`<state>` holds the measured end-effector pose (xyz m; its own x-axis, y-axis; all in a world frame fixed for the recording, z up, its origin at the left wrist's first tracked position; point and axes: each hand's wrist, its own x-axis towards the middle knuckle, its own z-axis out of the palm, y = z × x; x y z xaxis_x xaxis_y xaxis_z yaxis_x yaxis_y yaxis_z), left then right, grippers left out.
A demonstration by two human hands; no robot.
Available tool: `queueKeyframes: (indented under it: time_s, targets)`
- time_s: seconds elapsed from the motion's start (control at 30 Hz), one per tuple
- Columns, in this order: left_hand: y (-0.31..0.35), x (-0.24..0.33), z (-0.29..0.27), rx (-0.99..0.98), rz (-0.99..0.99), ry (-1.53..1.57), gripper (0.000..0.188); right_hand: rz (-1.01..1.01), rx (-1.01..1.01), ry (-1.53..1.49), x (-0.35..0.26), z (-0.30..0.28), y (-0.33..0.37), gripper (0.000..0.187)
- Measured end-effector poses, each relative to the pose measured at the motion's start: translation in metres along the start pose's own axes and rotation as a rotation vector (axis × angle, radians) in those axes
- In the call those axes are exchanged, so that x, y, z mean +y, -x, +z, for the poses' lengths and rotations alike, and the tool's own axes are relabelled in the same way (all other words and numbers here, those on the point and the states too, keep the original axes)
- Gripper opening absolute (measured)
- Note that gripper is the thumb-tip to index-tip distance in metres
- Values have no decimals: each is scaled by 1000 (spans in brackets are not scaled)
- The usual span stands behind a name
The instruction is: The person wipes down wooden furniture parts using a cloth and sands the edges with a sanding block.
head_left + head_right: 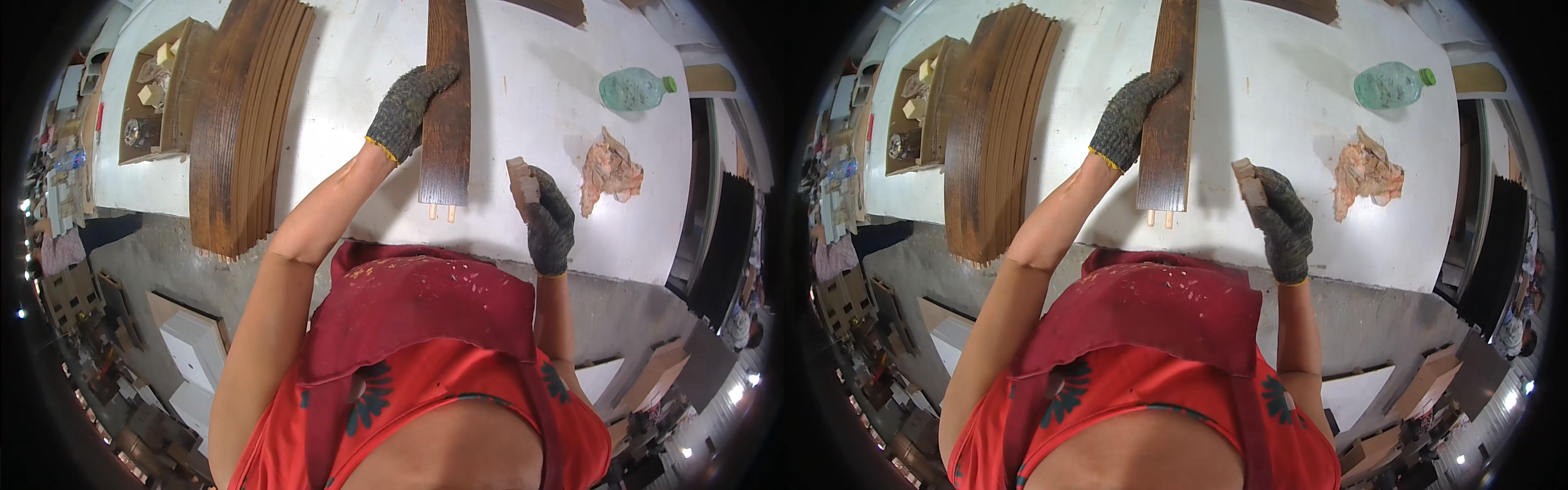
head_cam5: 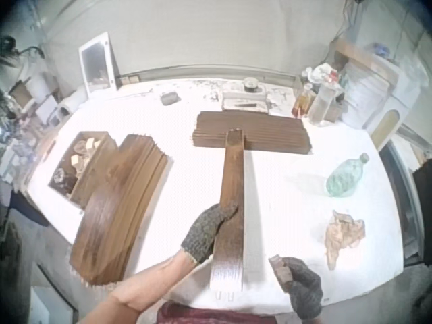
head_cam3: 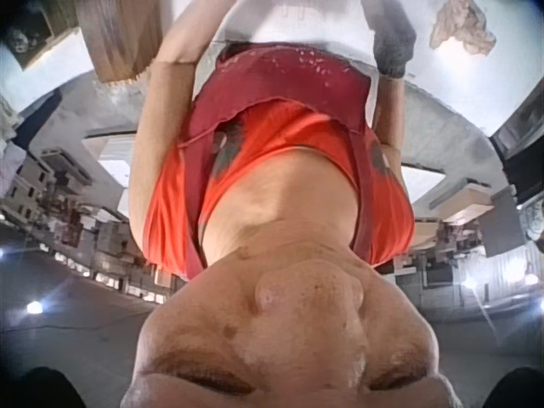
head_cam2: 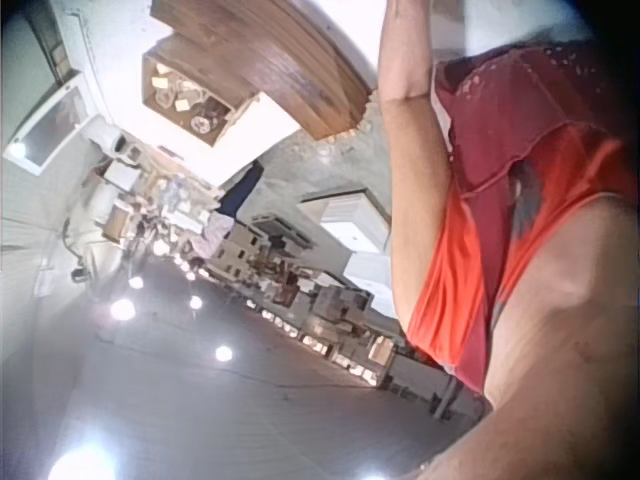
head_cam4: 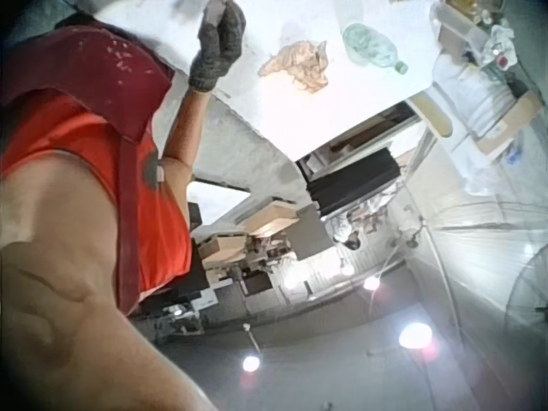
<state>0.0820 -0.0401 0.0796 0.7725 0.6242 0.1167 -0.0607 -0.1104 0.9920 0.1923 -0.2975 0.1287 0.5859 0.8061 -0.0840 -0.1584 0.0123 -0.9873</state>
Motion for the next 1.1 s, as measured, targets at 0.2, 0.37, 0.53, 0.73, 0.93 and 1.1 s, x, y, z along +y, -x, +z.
queueKeyframes:
  time_s: [0.2,0.37,0.53,0.73,0.93,1.1]
  targets:
    - [20,-7,20,100,-300,321,30,-473,-275,777,-29,33,9,45]
    - [28,33,21,211,-441,487,30,-642,-369,884,-33,41,-2,37]
    - [35,32,22,201,-544,709,33,-620,-198,908,-19,49,-55,38]
    - [35,14,11,134,-302,604,32,-571,-279,822,-40,58,-47,40]
    - [37,51,13,161,-529,631,29,-535,-491,884,-58,57,3,42]
    - [32,50,7,185,-614,781,30,-569,-456,801,-54,63,-10,34]
